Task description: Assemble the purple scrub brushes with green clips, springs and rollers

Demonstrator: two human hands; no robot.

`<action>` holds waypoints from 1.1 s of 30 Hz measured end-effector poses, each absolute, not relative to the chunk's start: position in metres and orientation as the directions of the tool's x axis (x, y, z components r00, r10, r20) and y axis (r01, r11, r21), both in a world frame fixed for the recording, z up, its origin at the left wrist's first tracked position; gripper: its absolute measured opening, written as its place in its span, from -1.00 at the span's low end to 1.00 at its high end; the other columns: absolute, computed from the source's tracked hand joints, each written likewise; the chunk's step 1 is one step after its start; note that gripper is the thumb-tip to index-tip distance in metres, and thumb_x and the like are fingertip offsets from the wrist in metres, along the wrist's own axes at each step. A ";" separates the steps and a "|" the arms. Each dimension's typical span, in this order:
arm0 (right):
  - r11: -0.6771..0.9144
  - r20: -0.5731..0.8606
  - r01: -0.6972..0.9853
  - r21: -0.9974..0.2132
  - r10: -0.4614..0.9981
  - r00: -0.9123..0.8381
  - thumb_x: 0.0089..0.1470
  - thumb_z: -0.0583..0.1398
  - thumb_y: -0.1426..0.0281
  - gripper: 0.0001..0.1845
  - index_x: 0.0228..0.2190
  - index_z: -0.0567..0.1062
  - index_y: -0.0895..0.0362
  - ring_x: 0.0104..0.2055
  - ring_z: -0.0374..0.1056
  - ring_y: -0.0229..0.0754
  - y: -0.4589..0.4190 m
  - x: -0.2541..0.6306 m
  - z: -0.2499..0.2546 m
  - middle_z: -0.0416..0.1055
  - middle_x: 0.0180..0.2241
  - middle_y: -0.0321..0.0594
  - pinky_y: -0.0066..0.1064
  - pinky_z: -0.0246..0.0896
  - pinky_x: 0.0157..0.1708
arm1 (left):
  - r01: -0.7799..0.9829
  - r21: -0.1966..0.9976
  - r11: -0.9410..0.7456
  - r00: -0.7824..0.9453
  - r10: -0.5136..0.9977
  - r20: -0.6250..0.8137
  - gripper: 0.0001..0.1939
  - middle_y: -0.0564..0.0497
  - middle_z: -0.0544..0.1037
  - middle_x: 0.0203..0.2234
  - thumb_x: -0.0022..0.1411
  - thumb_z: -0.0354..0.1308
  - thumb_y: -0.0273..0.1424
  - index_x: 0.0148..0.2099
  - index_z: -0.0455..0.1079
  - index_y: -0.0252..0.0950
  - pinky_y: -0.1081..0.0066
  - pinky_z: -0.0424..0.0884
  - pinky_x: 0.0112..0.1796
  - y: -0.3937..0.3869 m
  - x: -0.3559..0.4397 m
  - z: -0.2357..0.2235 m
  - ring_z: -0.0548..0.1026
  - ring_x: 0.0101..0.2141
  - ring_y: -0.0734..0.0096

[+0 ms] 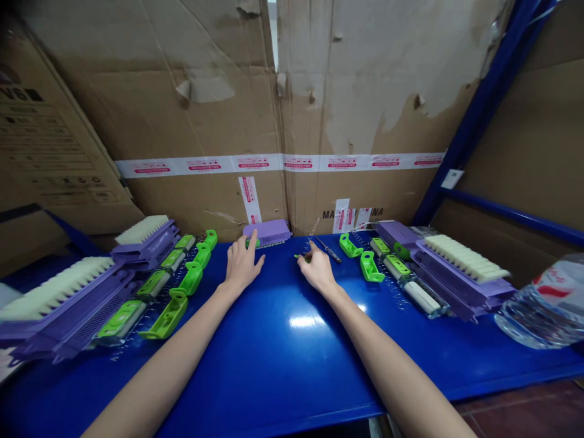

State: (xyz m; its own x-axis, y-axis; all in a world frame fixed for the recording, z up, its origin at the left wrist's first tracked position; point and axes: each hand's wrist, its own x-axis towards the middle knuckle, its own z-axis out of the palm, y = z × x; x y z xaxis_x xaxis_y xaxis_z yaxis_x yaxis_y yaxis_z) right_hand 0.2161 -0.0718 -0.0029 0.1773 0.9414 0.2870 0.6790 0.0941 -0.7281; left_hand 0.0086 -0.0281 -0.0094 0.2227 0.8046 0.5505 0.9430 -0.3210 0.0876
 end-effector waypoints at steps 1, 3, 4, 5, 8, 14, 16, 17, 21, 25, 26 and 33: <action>0.083 0.290 0.693 -0.717 0.938 0.188 0.04 0.13 0.34 -0.45 0.07 0.31 0.27 -0.25 0.45 -0.08 -0.072 0.216 -0.001 0.53 -0.36 -0.14 -0.34 0.25 -0.21 | 0.945 0.074 -0.318 0.226 0.800 0.555 -0.39 -0.35 0.29 0.05 0.21 0.03 -0.33 0.28 0.06 -0.39 0.01 0.24 -0.03 -0.030 0.010 -0.008 0.30 0.01 -0.09; 0.064 0.303 0.724 -0.687 0.931 0.205 0.05 0.12 0.33 -0.51 0.02 0.36 0.25 -0.27 0.45 -0.07 -0.073 0.217 0.002 0.53 -0.38 -0.14 -0.35 0.25 -0.24 | 0.948 0.061 -0.312 0.224 0.793 0.567 -0.48 -0.35 0.32 -0.01 0.22 0.02 -0.35 0.21 0.17 -0.38 0.01 0.26 -0.05 -0.033 0.012 -0.004 0.32 -0.03 -0.08; 0.058 0.310 0.739 -0.672 0.928 0.209 0.05 0.12 0.32 -0.52 0.00 0.38 0.25 -0.26 0.45 -0.06 -0.074 0.218 0.003 0.53 -0.38 -0.14 -0.35 0.24 -0.24 | 0.950 0.057 -0.308 0.221 0.787 0.577 -0.53 -0.34 0.33 -0.04 0.22 0.01 -0.36 0.16 0.23 -0.38 0.00 0.24 -0.04 -0.034 0.012 -0.004 0.32 -0.03 -0.07; 0.055 0.314 0.752 -0.657 0.927 0.207 0.06 0.12 0.31 -0.53 0.00 0.39 0.25 -0.25 0.46 -0.05 -0.074 0.218 0.004 0.53 -0.39 -0.13 -0.35 0.24 -0.24 | 0.951 0.054 -0.305 0.216 0.778 0.590 -0.58 -0.34 0.34 -0.05 0.22 0.02 -0.36 0.11 0.28 -0.39 -0.03 0.22 -0.01 -0.035 0.013 -0.003 0.32 -0.02 -0.08; 0.059 0.308 0.784 -0.619 0.936 0.173 0.05 0.14 0.28 -0.50 0.01 0.39 0.25 -0.23 0.46 -0.02 -0.075 0.220 0.004 0.53 -0.44 -0.14 -0.36 0.23 -0.26 | 0.946 0.042 -0.322 0.223 0.737 0.638 -0.68 -0.39 0.31 0.02 0.20 0.07 -0.33 -0.04 0.34 -0.40 -0.14 0.05 0.10 -0.034 0.012 -0.005 0.23 0.09 -0.14; 0.083 0.338 0.850 -0.521 0.934 0.116 0.01 0.18 0.24 -0.56 -0.09 0.47 0.19 -0.28 0.47 -0.01 -0.077 0.220 0.003 0.54 -0.45 -0.12 -0.38 0.23 -0.32 | 0.863 0.005 -0.505 0.390 0.673 0.628 -0.50 -0.36 0.12 0.22 0.14 0.09 -0.43 0.14 0.16 -0.41 -0.13 -0.06 0.18 -0.030 0.011 -0.007 0.02 0.25 -0.06; 0.083 0.352 0.869 -0.488 0.930 0.109 0.03 0.16 0.25 -0.56 -0.08 0.47 0.21 -0.27 0.47 -0.01 -0.078 0.221 0.006 0.54 -0.42 -0.09 -0.38 0.24 -0.31 | 0.850 -0.006 -0.527 0.421 0.672 0.609 -0.42 -0.34 0.17 0.19 0.12 0.06 -0.50 0.20 0.08 -0.41 -0.07 -0.03 0.19 -0.029 0.011 -0.006 0.07 0.24 -0.02; 0.078 0.353 0.875 -0.477 0.929 0.109 0.04 0.14 0.26 -0.56 -0.07 0.47 0.22 -0.26 0.47 0.00 -0.079 0.221 0.007 0.54 -0.41 -0.07 -0.37 0.24 -0.30 | 0.854 -0.006 -0.521 0.417 0.677 0.607 -0.38 -0.34 0.21 0.16 0.10 0.06 -0.53 0.22 0.06 -0.42 -0.05 -0.01 0.19 -0.029 0.012 -0.005 0.11 0.21 -0.02; 0.016 0.345 0.869 -0.494 0.921 0.179 0.02 0.17 0.25 -0.54 -0.06 0.46 0.22 -0.22 0.47 0.05 -0.080 0.227 0.012 0.55 -0.38 -0.04 -0.33 0.26 -0.27 | 0.884 0.058 -0.465 0.319 0.689 0.651 -0.29 -0.33 0.28 0.04 0.02 0.12 -0.56 0.24 0.03 -0.42 -0.08 0.07 0.15 -0.029 0.011 -0.006 0.22 0.12 -0.08; 0.016 0.471 0.853 -0.522 0.839 0.273 -0.01 0.22 0.24 -0.53 -0.07 0.45 0.20 -0.21 0.46 0.04 -0.081 0.233 0.015 0.54 -0.29 -0.03 -0.27 0.28 -0.21 | 0.868 0.228 -0.442 0.165 0.688 0.706 -0.31 -0.27 0.22 0.00 -0.02 0.19 -0.53 0.18 0.08 -0.36 -0.04 0.26 0.05 -0.026 0.008 -0.011 0.24 0.08 -0.08; 0.041 0.518 0.847 -0.531 0.806 0.286 0.00 0.21 0.25 -0.54 -0.07 0.45 0.20 -0.22 0.46 0.02 -0.082 0.234 0.016 0.54 -0.30 -0.04 -0.27 0.28 -0.21 | 0.852 0.264 -0.451 0.141 0.685 0.714 -0.33 -0.25 0.21 -0.01 -0.02 0.20 -0.53 0.16 0.08 -0.34 -0.01 0.28 0.04 -0.024 0.008 -0.013 0.24 0.08 -0.06; 0.339 0.828 0.831 -0.441 0.511 0.231 0.12 0.10 0.29 -0.61 -0.05 0.41 0.20 -0.28 0.42 -0.12 -0.093 0.231 0.032 0.49 -0.30 -0.09 -0.27 0.34 -0.22 | 0.743 0.393 -0.542 0.129 0.692 0.711 -0.31 -0.18 0.19 0.04 -0.03 0.19 -0.59 0.13 0.01 -0.27 0.12 0.28 0.10 -0.020 0.007 -0.015 0.24 0.15 0.08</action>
